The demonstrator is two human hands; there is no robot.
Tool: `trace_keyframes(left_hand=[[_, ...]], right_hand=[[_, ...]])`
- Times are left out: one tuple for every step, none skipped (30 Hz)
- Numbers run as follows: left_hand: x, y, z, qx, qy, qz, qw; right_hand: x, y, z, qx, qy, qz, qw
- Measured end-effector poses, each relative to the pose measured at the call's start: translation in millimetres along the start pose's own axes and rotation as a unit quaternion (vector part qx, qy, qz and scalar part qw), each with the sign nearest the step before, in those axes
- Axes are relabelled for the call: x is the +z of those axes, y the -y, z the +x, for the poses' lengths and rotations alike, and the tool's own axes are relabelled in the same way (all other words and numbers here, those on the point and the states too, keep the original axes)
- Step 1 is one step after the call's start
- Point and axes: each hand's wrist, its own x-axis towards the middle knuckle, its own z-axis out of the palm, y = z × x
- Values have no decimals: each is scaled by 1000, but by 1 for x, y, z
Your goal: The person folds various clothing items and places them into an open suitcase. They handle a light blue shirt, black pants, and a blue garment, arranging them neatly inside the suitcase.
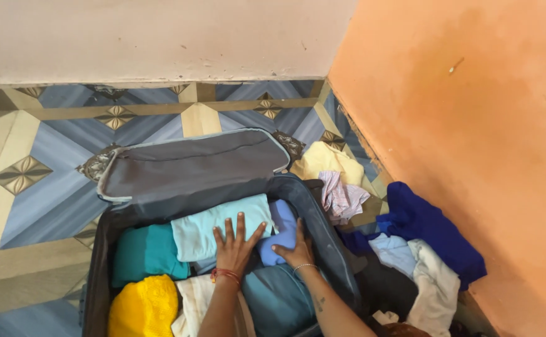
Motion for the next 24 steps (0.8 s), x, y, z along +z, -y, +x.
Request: trace_keyframes(left_hand=[[1, 2, -2, -1, -19, 7, 1000], [3, 3, -1, 0, -18, 16, 1000], [4, 5, -2, 2, -17, 24, 1000], [5, 4, -2, 2, -16, 31, 999], [7, 4, -3, 8, 12, 42, 999], [10, 5, -2, 12, 40, 53, 998], [12, 6, -2, 17, 68, 64, 996], [14, 7, -4, 18, 79, 62, 995], [17, 8, -6, 20, 89, 61, 994], [19, 5, -8, 21, 100, 58, 993], [21, 4, -11, 24, 112, 70, 991], [23, 4, -11, 26, 122, 83, 989], [24, 2, -11, 27, 131, 97, 986], [23, 3, -11, 27, 128, 95, 987], [20, 3, -10, 26, 126, 93, 987], [16, 3, -8, 28, 123, 91, 988], [12, 3, -4, 27, 160, 78, 984], [4, 3, 0, 27, 200, 66, 977], [-4, 3, 4, 27, 239, 54, 969], [-13, 2, 6, 8, 267, 16, 964], [-23, 2, 8, -12, 294, -23, 956], [-32, 1, 11, -33, 319, -62, 945], [-40, 0, 14, -44, 341, -77, 936], [-46, 1, 17, -54, 364, -91, 926]], right_hand=[[-1, 5, -4, -30, 8, 17, 999], [-5, 9, -5, -63, 14, 33, 997], [-8, 15, -7, -95, 20, 50, 994], [-11, 20, -10, -76, 0, 5, 997], [-11, 25, -14, -57, -19, -39, 997], [-12, 30, -16, -39, -38, -83, 995], [-15, 34, -18, -52, -86, -75, 992], [-15, 38, -22, -65, -132, -67, 987], [-16, 41, -25, -78, -177, -59, 979], [-18, 43, -29, -72, -184, -59, 978], [-19, 45, -33, -66, -192, -60, 977], [-20, 48, -34, -63, -200, -58, 976], [-24, 50, -35, -33, -158, -100, 982], [-24, 53, -36, -4, -114, -140, 984], [-25, 56, -37, 26, -70, -179, 981], [-27, 58, -36, 35, -52, -196, 979], [-29, 60, -35, 44, -34, -213, 975], [-30, 61, -36, 55, -14, -229, 972], [-32, 61, -35, 49, -6, -220, 974], [-33, 60, -35, 44, 4, -212, 976], [-33, 58, -36, 39, 14, -203, 978], [-33, 56, -36, 39, 18, -199, 979], [-33, 53, -35, 39, 22, -194, 980], [-31, 50, -36, 39, 25, -189, 981]])
